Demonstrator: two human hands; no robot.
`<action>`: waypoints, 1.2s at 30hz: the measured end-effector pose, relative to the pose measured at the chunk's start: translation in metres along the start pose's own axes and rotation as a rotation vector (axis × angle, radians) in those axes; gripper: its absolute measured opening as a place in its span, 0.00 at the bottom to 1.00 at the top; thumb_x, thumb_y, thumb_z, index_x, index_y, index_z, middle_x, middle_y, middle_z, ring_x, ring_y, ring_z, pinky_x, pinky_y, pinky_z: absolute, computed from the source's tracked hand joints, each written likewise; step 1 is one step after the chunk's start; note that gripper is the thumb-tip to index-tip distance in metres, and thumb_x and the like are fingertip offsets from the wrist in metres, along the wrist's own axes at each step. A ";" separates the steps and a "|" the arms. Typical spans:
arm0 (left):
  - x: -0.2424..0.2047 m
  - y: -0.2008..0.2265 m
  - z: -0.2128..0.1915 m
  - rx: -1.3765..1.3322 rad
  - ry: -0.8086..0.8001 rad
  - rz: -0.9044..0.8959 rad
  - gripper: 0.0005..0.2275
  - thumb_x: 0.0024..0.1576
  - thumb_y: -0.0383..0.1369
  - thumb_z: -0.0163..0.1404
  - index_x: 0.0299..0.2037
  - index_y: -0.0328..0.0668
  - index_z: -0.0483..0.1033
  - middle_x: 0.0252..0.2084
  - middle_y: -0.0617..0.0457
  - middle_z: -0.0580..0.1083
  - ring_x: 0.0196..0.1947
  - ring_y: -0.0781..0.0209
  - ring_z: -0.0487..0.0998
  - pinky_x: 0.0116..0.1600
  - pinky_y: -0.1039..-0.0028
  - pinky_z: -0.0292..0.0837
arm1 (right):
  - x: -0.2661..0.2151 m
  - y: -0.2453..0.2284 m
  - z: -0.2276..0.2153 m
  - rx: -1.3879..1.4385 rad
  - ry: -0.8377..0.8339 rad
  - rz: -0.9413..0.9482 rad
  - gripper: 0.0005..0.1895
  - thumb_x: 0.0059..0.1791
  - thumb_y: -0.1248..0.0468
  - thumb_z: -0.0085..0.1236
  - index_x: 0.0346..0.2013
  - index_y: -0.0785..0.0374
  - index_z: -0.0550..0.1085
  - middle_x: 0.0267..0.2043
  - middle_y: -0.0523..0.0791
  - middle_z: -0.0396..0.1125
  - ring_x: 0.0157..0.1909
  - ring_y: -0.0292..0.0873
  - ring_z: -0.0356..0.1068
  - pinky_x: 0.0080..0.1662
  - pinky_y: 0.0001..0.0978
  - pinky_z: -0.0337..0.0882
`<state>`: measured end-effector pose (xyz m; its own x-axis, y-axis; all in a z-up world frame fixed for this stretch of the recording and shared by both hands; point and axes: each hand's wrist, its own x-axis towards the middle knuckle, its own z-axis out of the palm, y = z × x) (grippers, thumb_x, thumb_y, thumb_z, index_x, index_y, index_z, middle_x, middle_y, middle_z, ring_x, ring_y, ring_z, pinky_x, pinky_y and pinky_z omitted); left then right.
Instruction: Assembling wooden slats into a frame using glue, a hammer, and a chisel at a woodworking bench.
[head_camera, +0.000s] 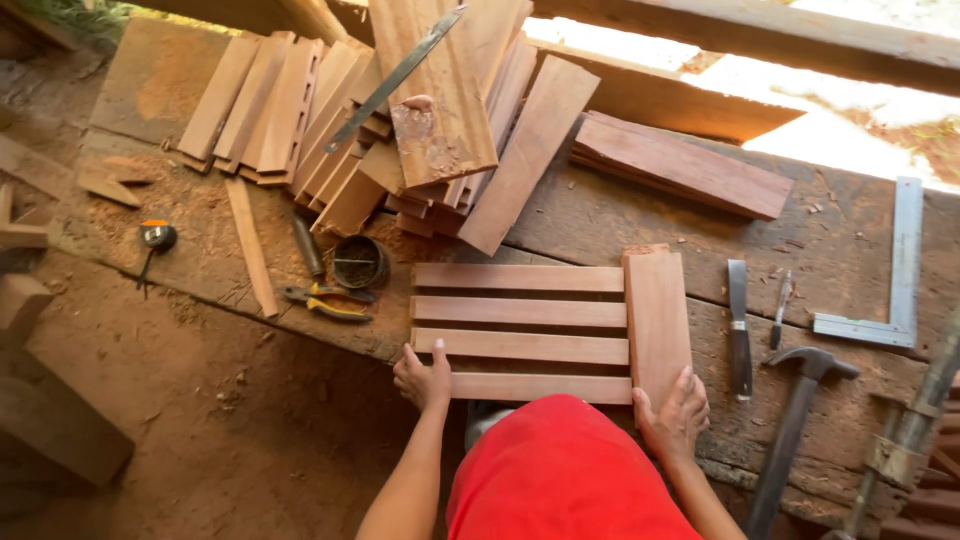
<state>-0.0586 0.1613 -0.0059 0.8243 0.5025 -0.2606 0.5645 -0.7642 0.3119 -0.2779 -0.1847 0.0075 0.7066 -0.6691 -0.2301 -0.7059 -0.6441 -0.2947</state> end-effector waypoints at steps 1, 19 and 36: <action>0.002 -0.002 -0.001 0.004 0.007 -0.007 0.36 0.54 0.58 0.48 0.69 0.45 0.64 0.64 0.38 0.64 0.58 0.34 0.64 0.63 0.49 0.60 | 0.001 -0.003 0.000 0.004 -0.008 -0.007 0.54 0.47 0.38 0.47 0.74 0.72 0.44 0.70 0.64 0.42 0.65 0.71 0.48 0.62 0.66 0.49; 0.020 0.026 -0.017 0.133 0.039 0.178 0.36 0.54 0.54 0.51 0.66 0.35 0.64 0.66 0.36 0.64 0.63 0.34 0.64 0.62 0.48 0.63 | 0.005 -0.014 0.000 0.065 0.097 -0.038 0.54 0.45 0.38 0.54 0.75 0.67 0.48 0.69 0.61 0.43 0.63 0.70 0.50 0.58 0.69 0.53; 0.069 0.042 -0.019 0.078 -0.289 0.076 0.30 0.59 0.57 0.38 0.73 0.64 0.59 0.65 0.43 0.65 0.62 0.42 0.64 0.65 0.52 0.56 | 0.007 -0.032 -0.012 0.121 -0.019 0.158 0.55 0.41 0.39 0.55 0.75 0.63 0.48 0.71 0.62 0.43 0.65 0.73 0.47 0.63 0.70 0.48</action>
<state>0.0230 0.1715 0.0062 0.8113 0.3155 -0.4921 0.4877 -0.8295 0.2722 -0.2510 -0.1733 0.0259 0.5890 -0.7507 -0.2992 -0.7979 -0.4813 -0.3630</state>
